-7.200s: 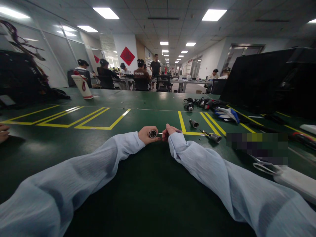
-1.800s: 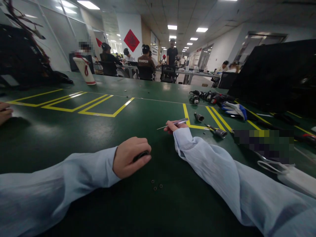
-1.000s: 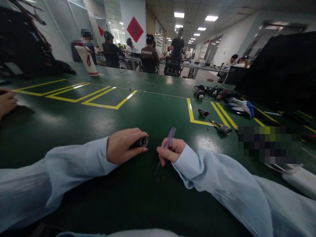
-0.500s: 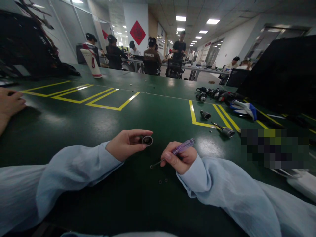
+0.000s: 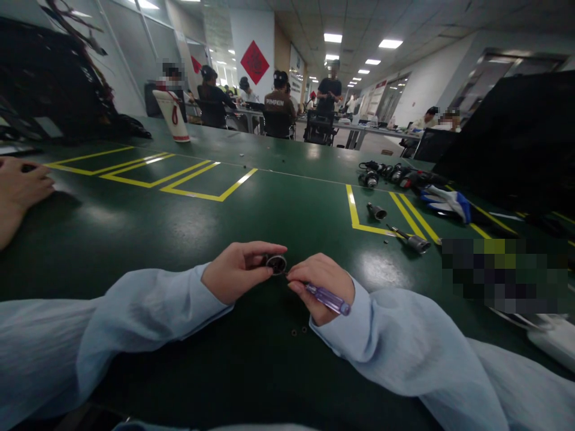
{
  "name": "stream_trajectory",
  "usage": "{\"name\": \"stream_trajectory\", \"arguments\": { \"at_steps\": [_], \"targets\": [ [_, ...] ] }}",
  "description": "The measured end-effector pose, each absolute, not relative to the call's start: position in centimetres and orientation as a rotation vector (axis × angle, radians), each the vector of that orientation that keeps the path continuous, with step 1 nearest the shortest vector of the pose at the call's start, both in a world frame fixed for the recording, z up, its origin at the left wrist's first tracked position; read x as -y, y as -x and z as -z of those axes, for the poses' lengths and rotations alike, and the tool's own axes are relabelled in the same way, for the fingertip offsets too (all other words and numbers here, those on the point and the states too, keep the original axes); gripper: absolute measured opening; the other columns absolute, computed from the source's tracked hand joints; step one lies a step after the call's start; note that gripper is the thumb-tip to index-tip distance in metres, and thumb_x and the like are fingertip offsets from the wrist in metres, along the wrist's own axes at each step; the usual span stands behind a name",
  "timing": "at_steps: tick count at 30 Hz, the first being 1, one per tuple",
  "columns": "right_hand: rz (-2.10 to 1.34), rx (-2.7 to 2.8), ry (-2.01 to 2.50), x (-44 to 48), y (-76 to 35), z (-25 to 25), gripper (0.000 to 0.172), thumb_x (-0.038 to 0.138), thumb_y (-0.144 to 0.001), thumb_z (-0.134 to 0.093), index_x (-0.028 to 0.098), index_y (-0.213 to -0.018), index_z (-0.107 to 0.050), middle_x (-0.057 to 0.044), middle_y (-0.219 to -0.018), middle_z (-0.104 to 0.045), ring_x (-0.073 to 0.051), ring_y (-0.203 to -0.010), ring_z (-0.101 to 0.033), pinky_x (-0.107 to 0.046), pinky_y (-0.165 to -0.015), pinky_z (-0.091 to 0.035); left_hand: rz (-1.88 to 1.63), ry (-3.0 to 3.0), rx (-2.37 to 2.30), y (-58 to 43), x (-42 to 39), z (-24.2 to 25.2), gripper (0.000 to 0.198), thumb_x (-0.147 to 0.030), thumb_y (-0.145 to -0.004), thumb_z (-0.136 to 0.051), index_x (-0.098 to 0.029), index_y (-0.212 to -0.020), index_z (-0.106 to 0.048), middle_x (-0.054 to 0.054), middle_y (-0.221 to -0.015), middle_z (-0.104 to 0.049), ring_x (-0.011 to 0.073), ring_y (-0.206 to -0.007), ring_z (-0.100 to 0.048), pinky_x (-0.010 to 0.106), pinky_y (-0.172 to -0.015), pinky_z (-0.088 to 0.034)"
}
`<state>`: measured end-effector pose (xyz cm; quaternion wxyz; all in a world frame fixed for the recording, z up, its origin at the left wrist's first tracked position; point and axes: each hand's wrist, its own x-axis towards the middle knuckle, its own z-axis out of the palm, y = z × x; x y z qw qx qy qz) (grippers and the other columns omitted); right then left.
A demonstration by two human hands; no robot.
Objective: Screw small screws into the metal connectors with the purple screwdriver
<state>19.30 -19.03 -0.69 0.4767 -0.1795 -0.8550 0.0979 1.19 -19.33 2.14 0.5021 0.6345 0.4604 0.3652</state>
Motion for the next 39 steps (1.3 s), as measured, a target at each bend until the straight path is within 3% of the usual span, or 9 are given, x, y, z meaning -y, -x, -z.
{"name": "stream_trajectory", "arguments": {
  "at_steps": [19,24,28,30,39],
  "targets": [
    [-0.029,2.152,0.434,19.3,-19.0,0.6,0.011,0.021,-0.081,-0.047,0.017,-0.076,-0.056,-0.005,-0.07,-0.066,-0.013,-0.066,-0.057,-0.026,-0.061,-0.043,-0.974,-1.638,-1.213,-1.7,19.2,-1.4,0.024,-0.011,-0.058,-0.057,-0.01,-0.08,-0.064,0.005,-0.076,-0.069,0.0193,-0.078,-0.065,0.029,-0.071,-0.054],
    [-0.326,2.076,0.568,20.2,-19.6,-0.4,0.014,0.023,-0.079,-0.047,0.018,-0.069,-0.055,-0.002,-0.062,-0.061,-0.013,-0.06,-0.055,-0.029,-0.061,-0.043,-0.954,-1.633,-1.245,-1.7,19.1,-1.2,0.022,-0.012,-0.058,-0.057,-0.011,-0.078,-0.064,0.005,-0.078,-0.069,0.0191,-0.078,-0.064,0.03,-0.074,-0.053],
    [-0.918,1.876,0.721,20.8,-20.3,-1.0,0.027,0.031,-0.08,-0.046,0.018,-0.058,-0.049,0.003,-0.048,-0.048,-0.007,-0.04,-0.047,-0.022,-0.043,-0.039,-0.989,-1.639,-1.188,-1.5,19.0,-1.0,0.02,-0.012,-0.057,-0.06,-0.011,-0.077,-0.064,0.006,-0.085,-0.068,0.0179,-0.079,-0.064,0.031,-0.077,-0.052],
    [-1.057,1.877,0.719,20.7,-20.5,-0.9,0.029,0.033,-0.08,-0.047,0.018,-0.055,-0.048,0.004,-0.047,-0.046,-0.006,-0.037,-0.045,-0.02,-0.039,-0.036,-0.979,-1.639,-1.155,-1.5,19.0,-0.9,0.022,-0.012,-0.058,-0.061,-0.011,-0.079,-0.063,0.006,-0.085,-0.067,0.018,-0.08,-0.063,0.031,-0.077,-0.052],
    [-0.77,2.021,0.512,20.3,-20.3,-0.1,0.022,0.022,-0.077,-0.05,0.018,-0.056,-0.046,0.003,-0.047,-0.046,-0.008,-0.045,-0.043,-0.023,-0.05,-0.036,-0.947,-1.685,-1.099,-1.4,19.0,-0.9,0.024,-0.012,-0.062,-0.06,-0.01,-0.085,-0.062,0.007,-0.085,-0.067,0.0177,-0.08,-0.063,0.031,-0.076,-0.051]
  ]
}}
